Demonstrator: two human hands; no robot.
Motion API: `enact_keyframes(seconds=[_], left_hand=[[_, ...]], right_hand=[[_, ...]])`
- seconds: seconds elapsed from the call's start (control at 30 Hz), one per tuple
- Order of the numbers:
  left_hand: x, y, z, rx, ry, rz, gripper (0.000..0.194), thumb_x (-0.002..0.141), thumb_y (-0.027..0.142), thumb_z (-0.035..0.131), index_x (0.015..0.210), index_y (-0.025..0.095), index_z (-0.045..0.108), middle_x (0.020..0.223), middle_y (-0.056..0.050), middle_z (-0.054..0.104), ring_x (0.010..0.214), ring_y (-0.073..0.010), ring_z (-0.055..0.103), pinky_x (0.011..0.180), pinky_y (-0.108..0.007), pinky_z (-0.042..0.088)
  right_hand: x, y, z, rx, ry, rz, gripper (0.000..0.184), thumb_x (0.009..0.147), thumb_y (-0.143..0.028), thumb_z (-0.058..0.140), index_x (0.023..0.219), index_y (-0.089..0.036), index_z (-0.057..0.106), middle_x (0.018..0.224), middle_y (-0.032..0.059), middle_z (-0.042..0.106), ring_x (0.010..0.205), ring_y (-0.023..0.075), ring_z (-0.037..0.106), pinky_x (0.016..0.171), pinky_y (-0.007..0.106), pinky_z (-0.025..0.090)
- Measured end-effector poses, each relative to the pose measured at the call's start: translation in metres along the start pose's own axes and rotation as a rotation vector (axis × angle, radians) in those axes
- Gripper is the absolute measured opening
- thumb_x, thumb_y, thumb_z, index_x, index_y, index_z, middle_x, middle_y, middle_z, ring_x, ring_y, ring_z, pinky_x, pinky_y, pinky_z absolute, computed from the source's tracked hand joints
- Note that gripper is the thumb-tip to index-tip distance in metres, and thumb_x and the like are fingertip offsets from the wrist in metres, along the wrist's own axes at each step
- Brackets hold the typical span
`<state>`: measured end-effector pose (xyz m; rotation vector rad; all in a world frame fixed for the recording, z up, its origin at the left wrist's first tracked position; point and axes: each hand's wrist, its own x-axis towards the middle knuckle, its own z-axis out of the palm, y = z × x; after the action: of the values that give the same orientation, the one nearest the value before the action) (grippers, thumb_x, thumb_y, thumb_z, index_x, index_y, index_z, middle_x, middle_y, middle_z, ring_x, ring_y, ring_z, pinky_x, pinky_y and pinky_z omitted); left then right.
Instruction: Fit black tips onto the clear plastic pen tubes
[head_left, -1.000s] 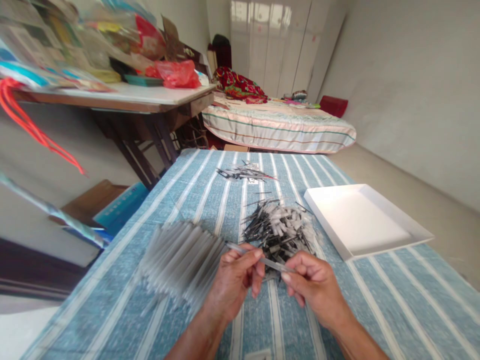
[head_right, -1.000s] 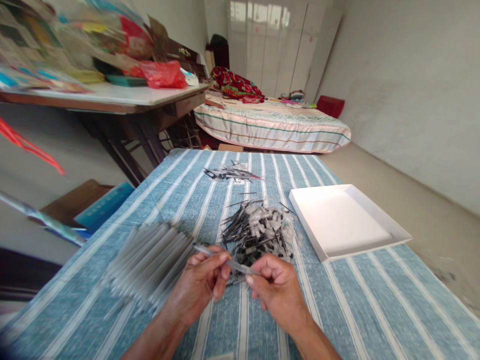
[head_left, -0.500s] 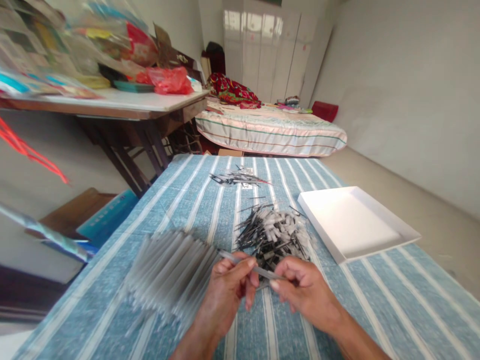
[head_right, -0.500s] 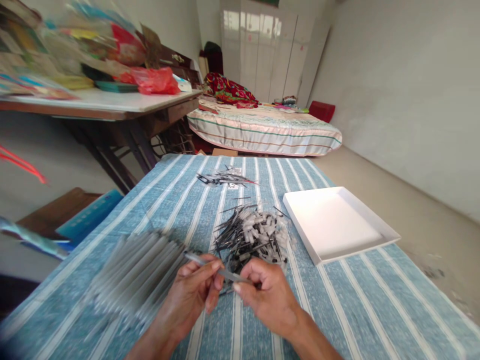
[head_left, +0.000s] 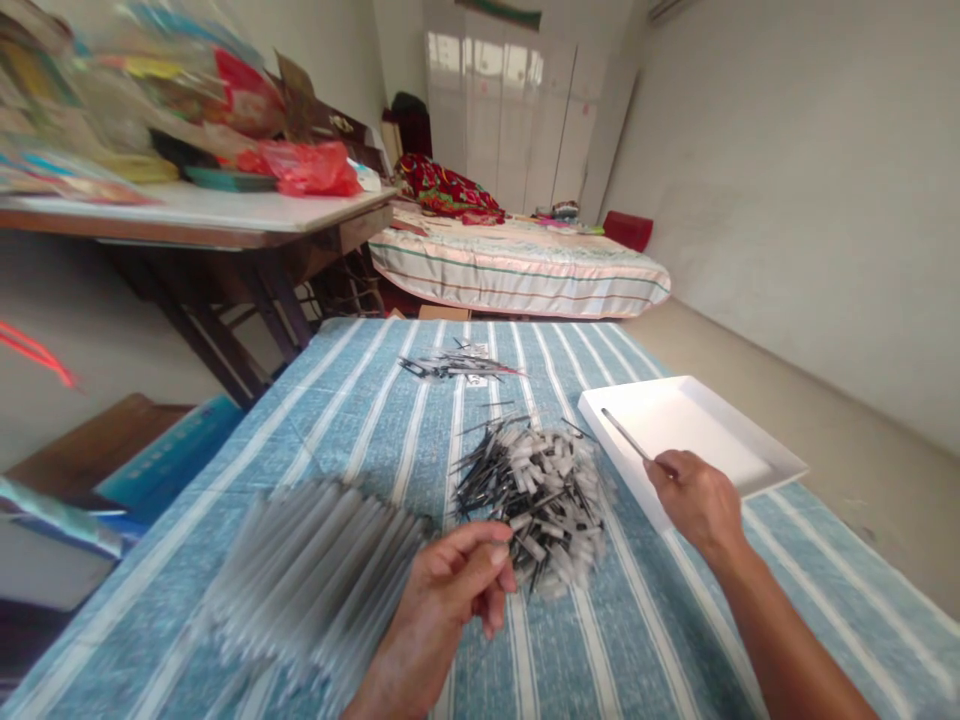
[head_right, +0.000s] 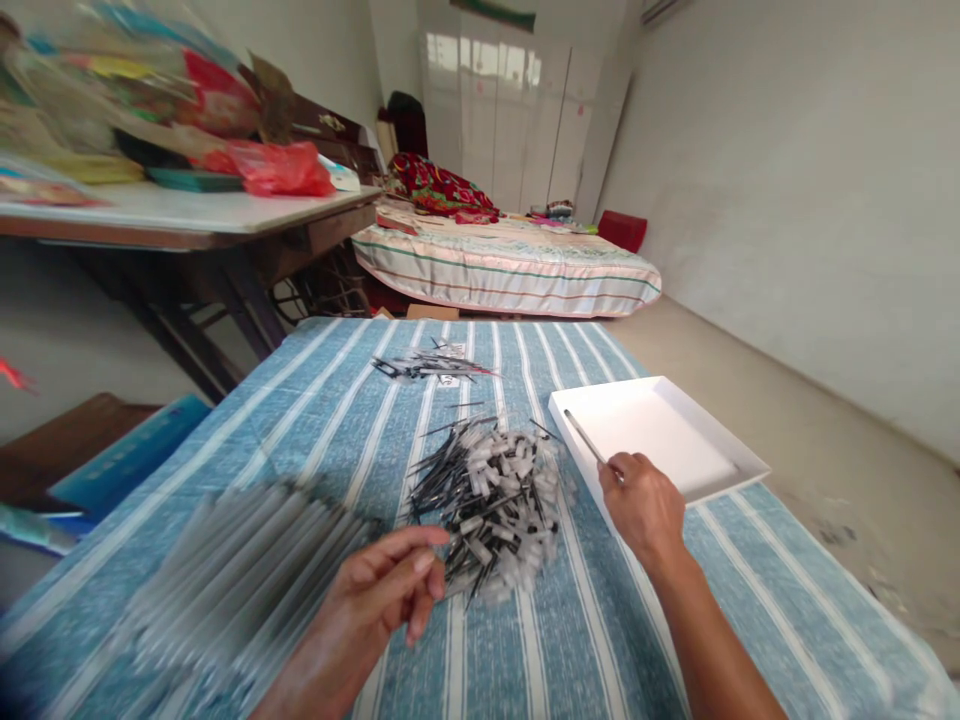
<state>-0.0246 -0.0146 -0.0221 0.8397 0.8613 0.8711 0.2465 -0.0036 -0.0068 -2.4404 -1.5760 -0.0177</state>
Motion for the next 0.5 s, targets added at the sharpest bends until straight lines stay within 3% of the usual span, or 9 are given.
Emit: enact_keyframes(seconds=[0.17, 0.37, 0.5], left_hand=[[0.000, -0.002, 0.004, 0.075, 0.035, -0.004, 0.021, 0.073, 0.030, 0.061, 0.086, 0.014, 0.060, 0.056, 0.001, 0.060, 0.037, -0.0062, 0.046, 0.036, -0.017, 0.033], [0.003, -0.007, -0.002, 0.094, -0.023, -0.021, 0.021, 0.075, 0.030, 0.060, 0.089, 0.014, 0.060, 0.060, 0.000, 0.061, 0.040, -0.0070, 0.048, 0.038, -0.018, 0.035], [0.003, -0.006, -0.004, 0.095, -0.013, -0.016, 0.020, 0.075, 0.029, 0.059, 0.089, 0.014, 0.060, 0.060, 0.001, 0.061, 0.039, -0.0070, 0.048, 0.037, -0.018, 0.035]], right_hand=[[0.024, 0.019, 0.012, -0.085, -0.157, 0.036, 0.035, 0.079, -0.037, 0.040, 0.070, -0.019, 0.068, 0.080, 0.0124, 0.067, 0.074, 0.0269, 0.061, 0.057, 0.030, 0.038], [0.033, 0.029, 0.019, -0.028, -0.322, -0.036, 0.041, 0.077, -0.044, 0.045, 0.058, -0.017, 0.068, 0.061, 0.0103, 0.067, 0.057, 0.0194, 0.061, 0.050, 0.025, 0.037], [0.037, 0.035, 0.020, 0.039, -0.305, -0.089, 0.039, 0.075, -0.041, 0.052, 0.048, -0.015, 0.065, 0.046, 0.0068, 0.062, 0.044, 0.0151, 0.056, 0.044, 0.023, 0.036]])
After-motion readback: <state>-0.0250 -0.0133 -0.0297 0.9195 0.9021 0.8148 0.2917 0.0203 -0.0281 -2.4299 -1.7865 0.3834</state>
